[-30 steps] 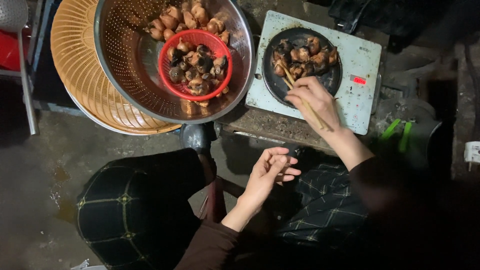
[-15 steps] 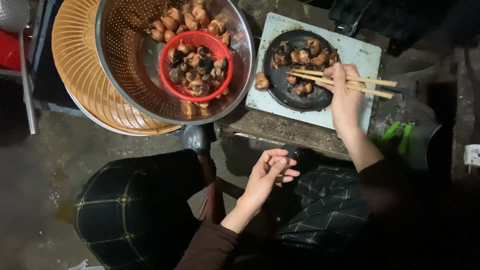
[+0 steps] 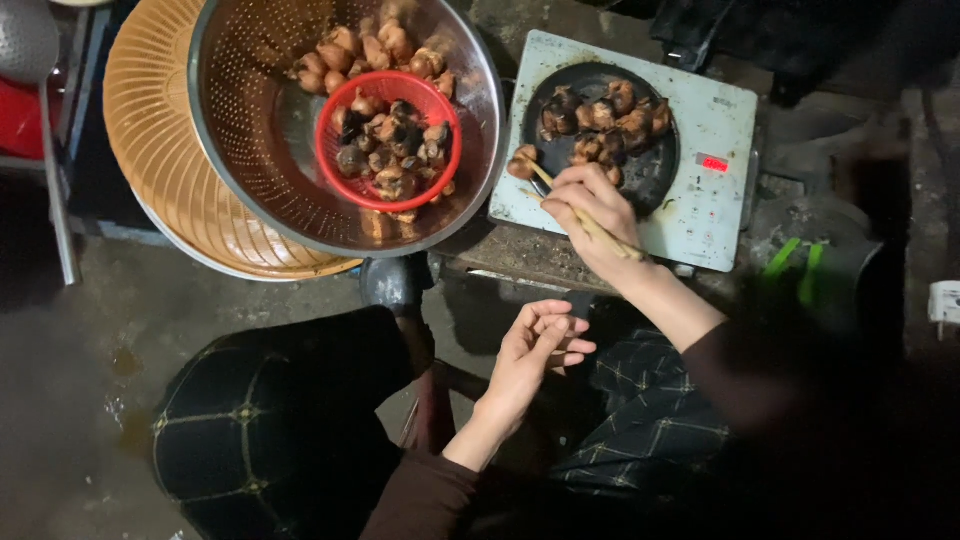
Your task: The person uses chopsticks to stir and turn snails cooking in a pan on a portable electric stove. They also use their hand to move snails within the pan and transfer some from a red basket into a metal colander.
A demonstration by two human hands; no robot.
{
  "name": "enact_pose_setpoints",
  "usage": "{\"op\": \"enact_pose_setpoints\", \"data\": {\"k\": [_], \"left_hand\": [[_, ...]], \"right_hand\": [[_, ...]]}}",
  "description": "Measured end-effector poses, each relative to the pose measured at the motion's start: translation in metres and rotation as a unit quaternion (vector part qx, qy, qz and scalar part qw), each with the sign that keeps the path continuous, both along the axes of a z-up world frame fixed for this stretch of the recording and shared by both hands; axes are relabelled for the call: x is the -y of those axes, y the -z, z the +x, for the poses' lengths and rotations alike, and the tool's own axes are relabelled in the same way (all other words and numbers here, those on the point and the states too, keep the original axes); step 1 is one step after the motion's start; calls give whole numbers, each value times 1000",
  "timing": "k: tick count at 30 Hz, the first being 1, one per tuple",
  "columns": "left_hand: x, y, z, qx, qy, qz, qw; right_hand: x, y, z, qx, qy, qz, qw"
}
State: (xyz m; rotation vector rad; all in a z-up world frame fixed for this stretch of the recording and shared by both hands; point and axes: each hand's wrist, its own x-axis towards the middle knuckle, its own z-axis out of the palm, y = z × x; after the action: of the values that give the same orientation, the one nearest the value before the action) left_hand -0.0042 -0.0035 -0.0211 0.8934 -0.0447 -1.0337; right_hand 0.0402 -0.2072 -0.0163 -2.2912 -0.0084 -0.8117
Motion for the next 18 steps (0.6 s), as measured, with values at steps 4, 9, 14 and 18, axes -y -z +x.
{"op": "enact_pose_setpoints", "data": {"k": [4,9,14,18], "left_hand": [[0,1,2,2,12,-3,1000],[-2,2,2,3,14,14,1000],[-1,12,1,-4,10,16,1000],[0,12,-2,0,17,29,999]], "right_hand": [[11,-1,4,6,29,15,999],[25,-19,-2,-46,132,142,980],[46,-65,-13,22,241,431,869],[86,-67,-39,96,297,481,820]]}}
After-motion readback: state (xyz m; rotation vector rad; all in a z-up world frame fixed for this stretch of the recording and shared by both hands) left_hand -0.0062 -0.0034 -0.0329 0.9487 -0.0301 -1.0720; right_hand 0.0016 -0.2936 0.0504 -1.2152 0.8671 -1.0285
